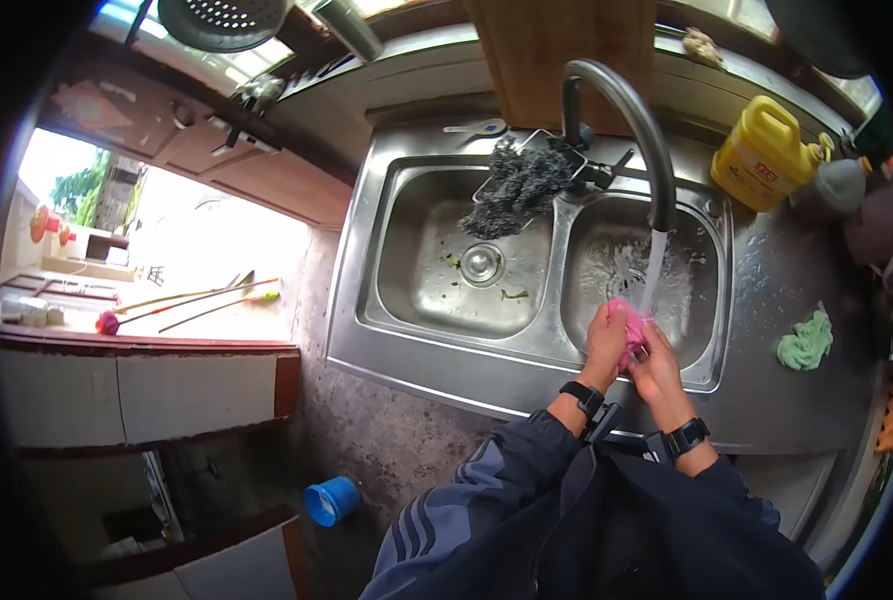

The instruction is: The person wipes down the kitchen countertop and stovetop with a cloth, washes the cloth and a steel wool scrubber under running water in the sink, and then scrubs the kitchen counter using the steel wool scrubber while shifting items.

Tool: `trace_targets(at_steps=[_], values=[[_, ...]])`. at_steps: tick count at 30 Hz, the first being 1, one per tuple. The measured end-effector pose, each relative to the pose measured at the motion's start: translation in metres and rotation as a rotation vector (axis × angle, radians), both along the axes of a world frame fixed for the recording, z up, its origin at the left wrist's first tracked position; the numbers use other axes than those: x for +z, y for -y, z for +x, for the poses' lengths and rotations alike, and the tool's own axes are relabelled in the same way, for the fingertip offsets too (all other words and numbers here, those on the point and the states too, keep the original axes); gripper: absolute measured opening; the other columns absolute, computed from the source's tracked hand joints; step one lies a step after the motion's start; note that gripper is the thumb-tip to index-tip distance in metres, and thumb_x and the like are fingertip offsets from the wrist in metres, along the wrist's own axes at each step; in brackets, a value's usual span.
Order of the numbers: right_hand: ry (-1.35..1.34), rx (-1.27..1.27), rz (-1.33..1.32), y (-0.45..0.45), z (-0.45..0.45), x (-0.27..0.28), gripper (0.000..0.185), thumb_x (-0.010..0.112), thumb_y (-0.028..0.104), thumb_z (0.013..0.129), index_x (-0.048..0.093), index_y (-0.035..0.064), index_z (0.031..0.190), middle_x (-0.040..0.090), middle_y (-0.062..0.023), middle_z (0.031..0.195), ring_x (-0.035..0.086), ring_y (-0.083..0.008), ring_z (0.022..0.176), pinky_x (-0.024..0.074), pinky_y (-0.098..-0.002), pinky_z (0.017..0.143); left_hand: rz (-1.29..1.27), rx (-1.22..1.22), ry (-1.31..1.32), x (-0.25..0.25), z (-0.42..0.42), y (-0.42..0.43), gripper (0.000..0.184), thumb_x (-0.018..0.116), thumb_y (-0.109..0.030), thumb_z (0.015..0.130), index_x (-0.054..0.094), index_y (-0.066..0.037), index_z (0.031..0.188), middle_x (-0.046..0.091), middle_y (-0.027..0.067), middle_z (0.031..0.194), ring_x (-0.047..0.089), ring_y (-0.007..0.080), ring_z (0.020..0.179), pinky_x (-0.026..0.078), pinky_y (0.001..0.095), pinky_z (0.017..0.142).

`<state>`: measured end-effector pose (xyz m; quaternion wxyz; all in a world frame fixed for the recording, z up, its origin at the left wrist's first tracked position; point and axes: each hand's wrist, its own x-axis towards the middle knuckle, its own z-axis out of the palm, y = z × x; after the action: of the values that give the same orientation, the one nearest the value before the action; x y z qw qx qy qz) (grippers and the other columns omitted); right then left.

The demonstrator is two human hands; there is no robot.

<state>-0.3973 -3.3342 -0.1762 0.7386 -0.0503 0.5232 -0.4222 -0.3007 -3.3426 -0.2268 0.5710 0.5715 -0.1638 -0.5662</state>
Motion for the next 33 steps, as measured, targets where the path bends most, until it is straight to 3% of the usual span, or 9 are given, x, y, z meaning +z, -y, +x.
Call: trace_targets(at_steps=[4,7,10,13,20,24,27,31,33], values=[[-0.04,0.069,-0.224,0.003,0.002,-0.012,0.031,0.061,0.019,0.095,0.052,0.0082,0.123,0.06,-0.0044,0.115,0.056,-0.0186,0.107,0.0459,-0.0367,0.094,0.054,0.064,-0.292,0.026,-0.003,-0.002,0.017,0.052,-0.022,0.099,0.054,-0.007,0.107,0.059,0.0023,0.092,0.056,0.0107,0.083,0.048,0.0276,0.074],[0.012,0.096,-0.273,0.014,-0.012,-0.024,0.03,0.053,0.024,0.1,0.053,0.0064,0.124,0.061,-0.006,0.115,0.058,-0.0198,0.107,0.0487,-0.0341,0.092,-0.015,-0.046,-0.118,0.07,-0.012,-0.013,0.037,0.063,-0.021,0.091,0.049,-0.004,0.121,0.06,0.0047,0.103,0.056,0.0123,0.094,0.048,0.0275,0.083],[0.047,0.146,-0.21,0.016,-0.003,-0.019,0.035,0.047,0.031,0.102,0.052,0.0061,0.126,0.061,-0.0067,0.116,0.06,-0.0201,0.105,0.0507,-0.0354,0.09,-0.067,-0.116,0.499,0.046,-0.025,-0.017,0.058,0.058,-0.027,0.092,0.038,-0.005,0.142,0.058,0.0204,0.127,0.058,0.0309,0.115,0.045,0.0374,0.097],[0.004,0.162,-0.055,0.01,0.006,-0.009,0.045,0.041,0.041,0.103,0.052,0.0054,0.129,0.061,-0.0092,0.119,0.061,-0.0218,0.105,0.0516,-0.0377,0.091,-0.157,-0.132,0.526,0.037,-0.007,-0.007,0.06,0.055,-0.029,0.093,0.036,-0.005,0.145,0.053,0.0242,0.134,0.052,0.0368,0.124,0.041,0.0395,0.102],[-0.089,0.07,-0.207,-0.005,0.018,0.025,0.027,0.063,0.015,0.093,0.059,0.0038,0.117,0.067,-0.0055,0.1,0.065,-0.015,0.086,0.0548,-0.0292,0.075,0.057,-0.115,-0.299,0.011,0.034,0.01,0.025,0.046,-0.027,0.101,0.059,-0.006,0.104,0.065,0.0044,0.092,0.061,0.0143,0.08,0.05,0.0305,0.07],[-0.241,-0.169,-0.187,-0.001,0.015,0.014,0.022,0.06,0.017,0.095,0.058,0.0035,0.113,0.065,-0.0065,0.098,0.064,-0.0137,0.086,0.0533,-0.0282,0.077,0.043,-0.197,-0.422,0.021,0.03,0.0,0.025,0.058,-0.025,0.098,0.06,-0.006,0.113,0.065,0.0025,0.094,0.063,0.0125,0.082,0.053,0.0302,0.068],[-0.358,-0.246,-0.161,-0.002,0.014,0.011,0.025,0.052,0.024,0.1,0.057,0.0037,0.114,0.062,-0.0052,0.098,0.061,-0.0128,0.083,0.0524,-0.0286,0.074,0.096,-0.241,-0.29,0.07,0.021,-0.015,0.03,0.064,-0.021,0.093,0.061,-0.003,0.117,0.064,0.0038,0.094,0.062,0.0145,0.082,0.052,0.0307,0.072],[-0.22,-0.097,-0.149,0.006,0.01,-0.002,0.03,0.045,0.028,0.103,0.056,0.0027,0.115,0.062,-0.0061,0.097,0.061,-0.0143,0.084,0.0522,-0.0284,0.074,-0.264,-0.294,0.569,0.074,0.008,-0.021,0.035,0.068,-0.019,0.085,0.061,-0.002,0.115,0.062,0.0153,0.094,0.062,0.0334,0.085,0.049,0.0386,0.078],[-0.25,-0.068,-0.109,0.011,0.008,0.001,0.03,0.045,0.028,0.103,0.056,0.0023,0.115,0.062,-0.0065,0.097,0.061,-0.0148,0.083,0.0521,-0.0288,0.073,-0.301,-0.336,0.622,0.065,0.013,-0.014,0.031,0.069,-0.018,0.085,0.063,-0.001,0.11,0.061,0.0134,0.091,0.061,0.0267,0.082,0.049,0.035,0.075]])
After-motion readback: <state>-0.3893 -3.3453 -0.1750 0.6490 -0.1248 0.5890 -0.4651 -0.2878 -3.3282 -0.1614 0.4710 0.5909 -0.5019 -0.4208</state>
